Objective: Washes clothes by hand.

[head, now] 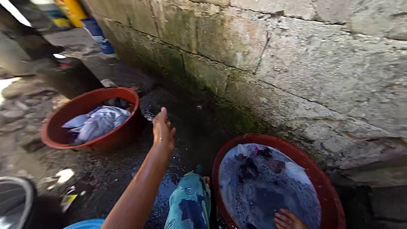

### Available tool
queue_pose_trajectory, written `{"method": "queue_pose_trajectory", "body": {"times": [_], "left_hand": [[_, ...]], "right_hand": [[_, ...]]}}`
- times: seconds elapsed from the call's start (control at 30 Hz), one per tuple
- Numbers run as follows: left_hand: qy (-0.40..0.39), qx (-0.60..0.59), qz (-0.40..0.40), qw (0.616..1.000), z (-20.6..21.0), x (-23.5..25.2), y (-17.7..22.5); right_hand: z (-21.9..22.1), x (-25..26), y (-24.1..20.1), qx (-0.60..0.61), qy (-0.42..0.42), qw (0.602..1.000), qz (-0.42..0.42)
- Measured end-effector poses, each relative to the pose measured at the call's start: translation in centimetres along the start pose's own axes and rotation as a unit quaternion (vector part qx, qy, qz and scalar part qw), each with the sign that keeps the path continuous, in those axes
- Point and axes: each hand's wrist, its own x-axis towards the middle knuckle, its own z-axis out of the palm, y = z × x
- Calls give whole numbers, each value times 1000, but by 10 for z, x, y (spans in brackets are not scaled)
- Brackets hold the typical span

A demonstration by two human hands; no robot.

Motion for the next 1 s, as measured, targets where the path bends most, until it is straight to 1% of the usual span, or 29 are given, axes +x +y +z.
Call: {"method": "queue_pose_trajectory", "body": {"times": [0.07,0.13,0.2,0.27,0.33,0.37,0.4,0.43,0.47,0.53,0.57,0.6,0.67,0.73,0.8,0.83,0.87,0.93,1.0], "left_hand": [[-105,7,-64,992,52,-42,-44],[-182,22,-121,976,92,-73,-82],[-236,54,-144,960,116,-84,-119],[-255,90,-153,951,127,-83,-149],[-268,122,-157,943,132,-82,-159],[-278,133,-149,939,133,-81,-160],[-289,140,-133,938,136,-78,-160],[-296,145,-123,936,139,-77,-159],[-301,151,-123,933,141,-76,-159],[-309,164,-134,927,143,-73,-160],[-311,171,-141,924,144,-71,-160],[-313,175,-146,922,145,-70,-160],[-325,177,-148,917,146,-68,-161],[-341,176,-150,911,146,-69,-162],[-361,178,-150,903,146,-71,-163],[-377,182,-149,896,146,-73,-164],[-394,190,-142,888,145,-74,-164],[-436,223,-104,866,142,-76,-165],[-485,283,-38,827,138,-73,-170]], "right_hand": [[7,7,-9,-51,21,998,-5],[15,22,-23,-131,33,990,-26],[25,44,-44,-207,44,976,-59],[40,76,-67,-281,56,952,-112],[62,110,-88,-333,53,926,-167],[79,125,-95,-343,34,919,-192],[97,141,-98,-335,2,918,-213],[116,156,-95,-301,-36,927,-219],[134,168,-86,-268,-64,940,-203],[168,186,-50,-256,-67,952,-155],[179,186,-29,-288,-80,946,-122],[185,181,-10,-343,-95,929,-97],[185,157,17,-477,-127,868,-58],[176,125,34,-583,-157,798,0],[159,92,47,-653,-180,734,48],[149,76,52,-676,-182,711,61],[140,62,56,-692,-183,694,71],[123,51,61,-709,-182,678,65],[107,50,47,-702,-164,692,40]]}}
